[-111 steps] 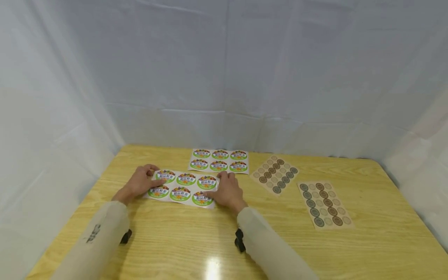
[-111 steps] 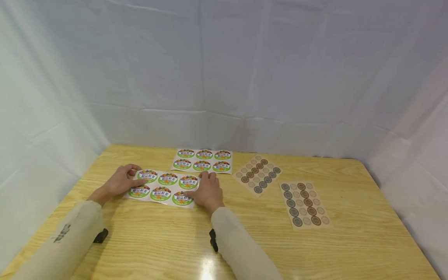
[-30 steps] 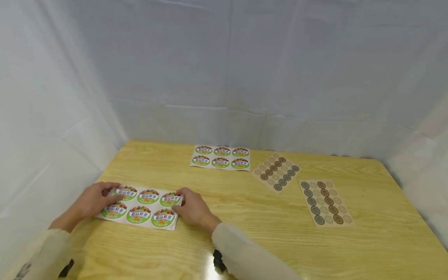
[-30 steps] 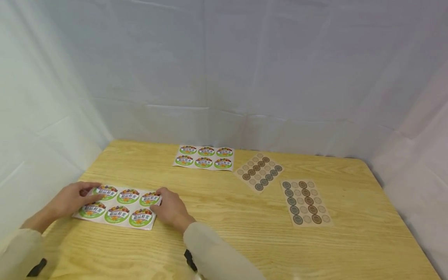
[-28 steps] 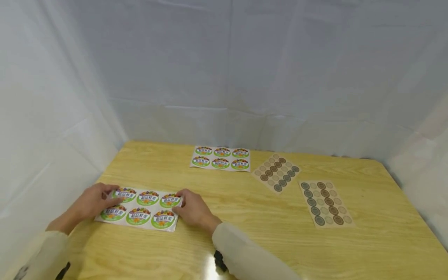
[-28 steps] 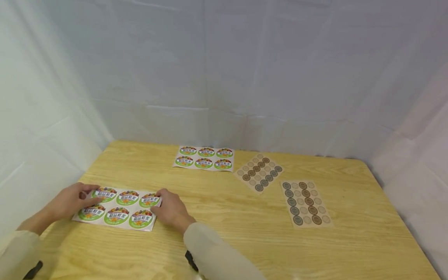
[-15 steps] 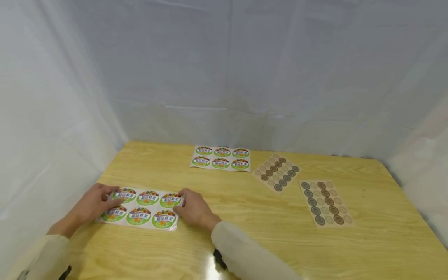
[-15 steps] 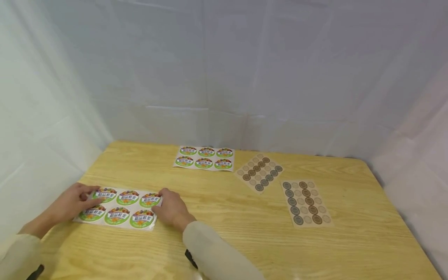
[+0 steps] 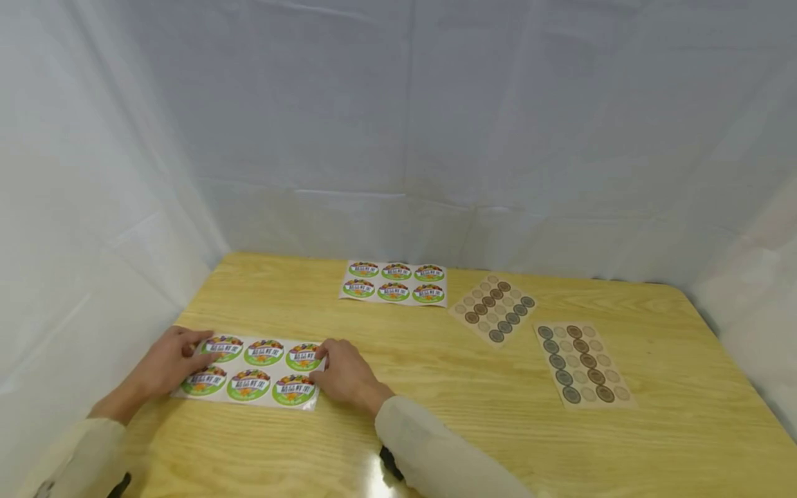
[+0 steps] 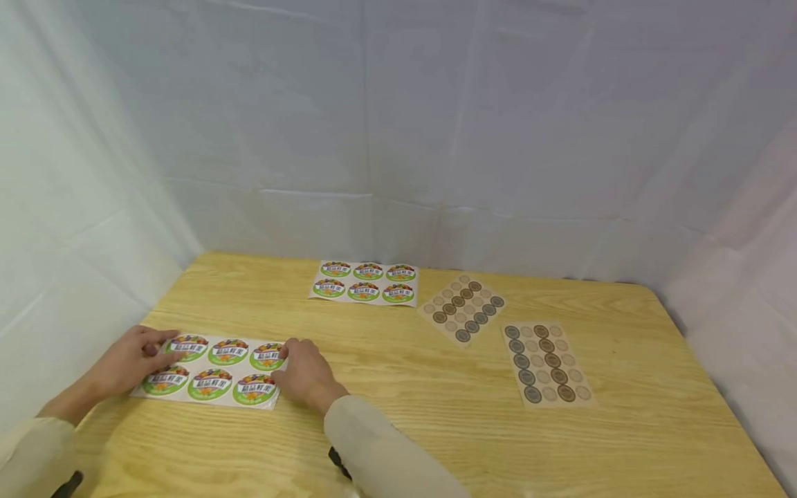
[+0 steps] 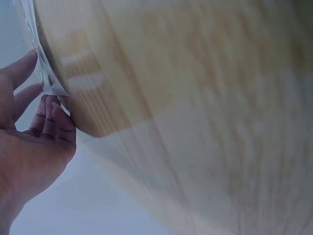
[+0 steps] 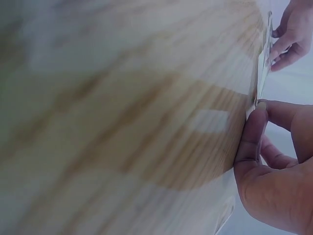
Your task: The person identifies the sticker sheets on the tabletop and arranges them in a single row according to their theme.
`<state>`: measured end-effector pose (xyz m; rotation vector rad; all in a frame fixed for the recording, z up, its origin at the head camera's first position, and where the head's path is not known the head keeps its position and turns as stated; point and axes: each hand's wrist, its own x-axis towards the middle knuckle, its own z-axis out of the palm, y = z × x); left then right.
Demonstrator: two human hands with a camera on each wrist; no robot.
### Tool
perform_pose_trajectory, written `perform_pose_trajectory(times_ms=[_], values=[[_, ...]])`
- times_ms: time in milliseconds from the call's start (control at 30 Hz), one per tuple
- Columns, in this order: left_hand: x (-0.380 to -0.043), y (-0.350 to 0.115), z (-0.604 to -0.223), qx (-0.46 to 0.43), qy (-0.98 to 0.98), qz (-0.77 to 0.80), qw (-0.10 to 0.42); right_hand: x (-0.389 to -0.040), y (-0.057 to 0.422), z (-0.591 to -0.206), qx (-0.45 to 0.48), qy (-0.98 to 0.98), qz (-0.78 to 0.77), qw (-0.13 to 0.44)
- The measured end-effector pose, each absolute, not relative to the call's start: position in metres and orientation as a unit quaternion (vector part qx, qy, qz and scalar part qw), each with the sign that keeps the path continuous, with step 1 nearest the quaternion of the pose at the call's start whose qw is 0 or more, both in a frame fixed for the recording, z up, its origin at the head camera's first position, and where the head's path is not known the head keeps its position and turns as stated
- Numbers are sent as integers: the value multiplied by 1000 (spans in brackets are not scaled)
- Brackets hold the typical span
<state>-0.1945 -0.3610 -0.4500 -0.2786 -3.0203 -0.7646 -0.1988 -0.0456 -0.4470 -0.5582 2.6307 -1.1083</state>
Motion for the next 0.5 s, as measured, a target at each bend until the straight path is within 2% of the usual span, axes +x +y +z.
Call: perform_pose_trajectory(times_ms=[400, 500], values=[[-195, -357, -447, -84, -966, -245, 13, -195, -46, -441, -193, 906, -357, 123], [-195, -357, -447, -84, -966, -245, 11, -192, -47, -433, -185, 914, -331, 145]])
